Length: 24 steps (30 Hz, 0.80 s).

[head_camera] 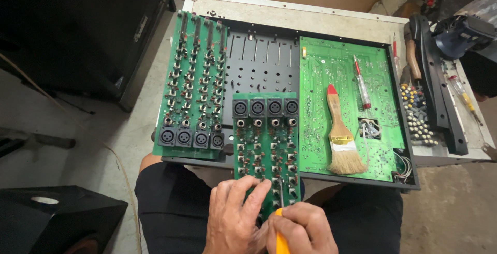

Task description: The person sits with a disassembled audio mixer chassis on their lap and uses an orange-handled screwdriver to loosen and remove screws from the connector circuit boards, working on the jacks one at a time while steadying the boards with the other hand.

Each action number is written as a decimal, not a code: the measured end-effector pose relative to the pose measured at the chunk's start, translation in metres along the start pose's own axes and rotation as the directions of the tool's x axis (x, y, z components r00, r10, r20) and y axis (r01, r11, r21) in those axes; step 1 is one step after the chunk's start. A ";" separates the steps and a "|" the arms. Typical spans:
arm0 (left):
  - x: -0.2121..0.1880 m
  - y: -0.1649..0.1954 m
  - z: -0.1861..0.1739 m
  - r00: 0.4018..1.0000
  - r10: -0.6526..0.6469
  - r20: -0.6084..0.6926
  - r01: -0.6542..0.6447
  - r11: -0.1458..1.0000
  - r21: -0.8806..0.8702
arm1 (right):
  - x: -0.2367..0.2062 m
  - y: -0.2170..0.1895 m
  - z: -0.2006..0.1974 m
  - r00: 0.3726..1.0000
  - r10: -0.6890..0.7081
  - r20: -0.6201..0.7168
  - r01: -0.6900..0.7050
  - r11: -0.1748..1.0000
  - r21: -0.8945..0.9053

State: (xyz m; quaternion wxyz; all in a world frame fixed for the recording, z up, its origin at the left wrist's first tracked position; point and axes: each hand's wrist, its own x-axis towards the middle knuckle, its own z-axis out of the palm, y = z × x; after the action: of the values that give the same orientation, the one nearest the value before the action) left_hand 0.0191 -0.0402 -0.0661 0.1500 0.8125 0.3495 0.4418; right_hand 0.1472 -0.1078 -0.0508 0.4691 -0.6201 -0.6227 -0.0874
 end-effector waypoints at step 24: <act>0.004 0.010 -0.001 0.997 -0.072 0.021 0.072 0.997 -0.007 | -0.039 0.069 -0.037 0.951 0.308 -0.029 -0.282 0.901 0.329</act>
State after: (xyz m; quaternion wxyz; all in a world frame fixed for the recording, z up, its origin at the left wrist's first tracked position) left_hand 0.0236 -0.0443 -0.0576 0.1725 0.8034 0.3754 0.4289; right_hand 0.2154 -0.1458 -0.0902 0.5961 -0.6184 -0.5084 0.0623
